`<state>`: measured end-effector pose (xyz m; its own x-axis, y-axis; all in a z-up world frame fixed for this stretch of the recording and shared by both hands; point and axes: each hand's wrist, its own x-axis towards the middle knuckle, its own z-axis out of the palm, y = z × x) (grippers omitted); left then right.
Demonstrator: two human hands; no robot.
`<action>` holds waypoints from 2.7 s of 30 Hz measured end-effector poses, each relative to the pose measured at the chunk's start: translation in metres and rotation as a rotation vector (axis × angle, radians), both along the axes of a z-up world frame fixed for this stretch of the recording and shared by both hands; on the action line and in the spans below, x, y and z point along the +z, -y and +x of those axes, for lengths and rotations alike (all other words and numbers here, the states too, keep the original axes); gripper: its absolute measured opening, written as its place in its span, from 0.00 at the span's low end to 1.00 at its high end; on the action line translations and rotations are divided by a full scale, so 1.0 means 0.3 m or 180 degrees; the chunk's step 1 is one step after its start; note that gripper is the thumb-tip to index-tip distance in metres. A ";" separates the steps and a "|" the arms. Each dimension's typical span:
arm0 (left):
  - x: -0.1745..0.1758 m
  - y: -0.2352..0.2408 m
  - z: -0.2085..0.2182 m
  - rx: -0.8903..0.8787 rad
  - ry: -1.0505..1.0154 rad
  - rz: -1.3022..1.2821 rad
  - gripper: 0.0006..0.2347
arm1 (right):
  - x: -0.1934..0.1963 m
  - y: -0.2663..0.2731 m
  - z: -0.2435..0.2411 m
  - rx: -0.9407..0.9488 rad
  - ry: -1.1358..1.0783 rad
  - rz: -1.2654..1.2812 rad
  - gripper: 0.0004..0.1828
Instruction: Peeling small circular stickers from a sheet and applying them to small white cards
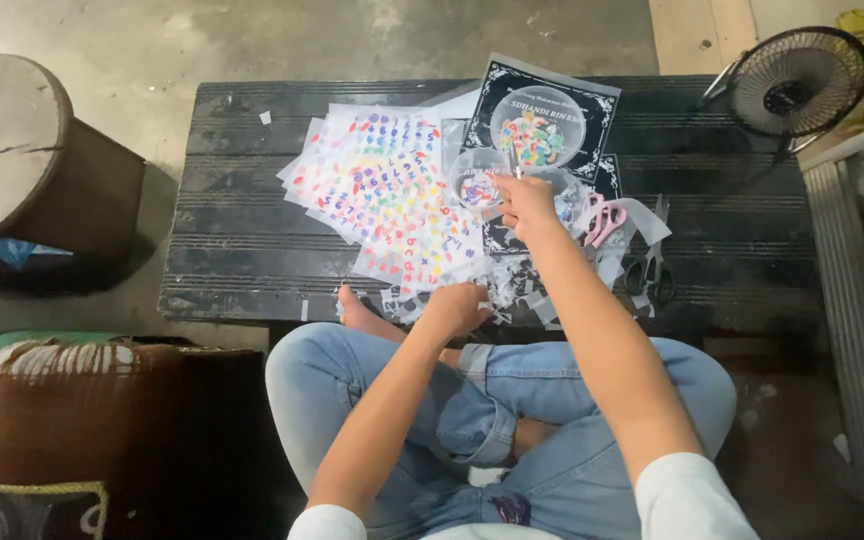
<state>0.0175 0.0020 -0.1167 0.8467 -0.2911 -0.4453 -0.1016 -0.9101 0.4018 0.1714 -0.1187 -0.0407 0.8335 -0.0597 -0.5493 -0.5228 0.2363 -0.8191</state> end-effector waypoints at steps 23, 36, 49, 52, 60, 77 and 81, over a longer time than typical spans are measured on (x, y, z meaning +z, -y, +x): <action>-0.084 -0.067 0.076 0.0024 0.1838 0.0701 0.22 | 0.177 0.442 -0.404 -0.0085 0.0871 -0.0533 0.09; -0.292 -0.069 0.127 -0.0306 0.3290 0.0861 0.07 | 0.062 0.464 -0.353 -0.0127 0.1017 -0.1337 0.07; -0.156 -0.064 0.082 -0.0068 0.2519 0.0673 0.09 | 0.142 0.441 -0.386 0.0082 0.1312 -0.1774 0.17; -0.194 -0.069 0.090 -0.0058 0.2549 0.0859 0.07 | 0.161 0.428 -0.396 0.0047 0.1223 -0.1776 0.15; -0.134 -0.071 0.086 0.0542 0.1770 0.0604 0.22 | 0.133 0.423 -0.383 0.0062 0.1168 -0.2129 0.16; 0.138 -0.089 0.118 0.2916 0.2170 -0.2615 0.10 | 0.140 0.408 -0.396 0.0209 0.1360 -0.2222 0.15; 0.126 -0.090 0.081 0.3825 0.1422 -0.3764 0.14 | 0.193 0.354 -0.435 0.0445 0.1199 -0.2179 0.17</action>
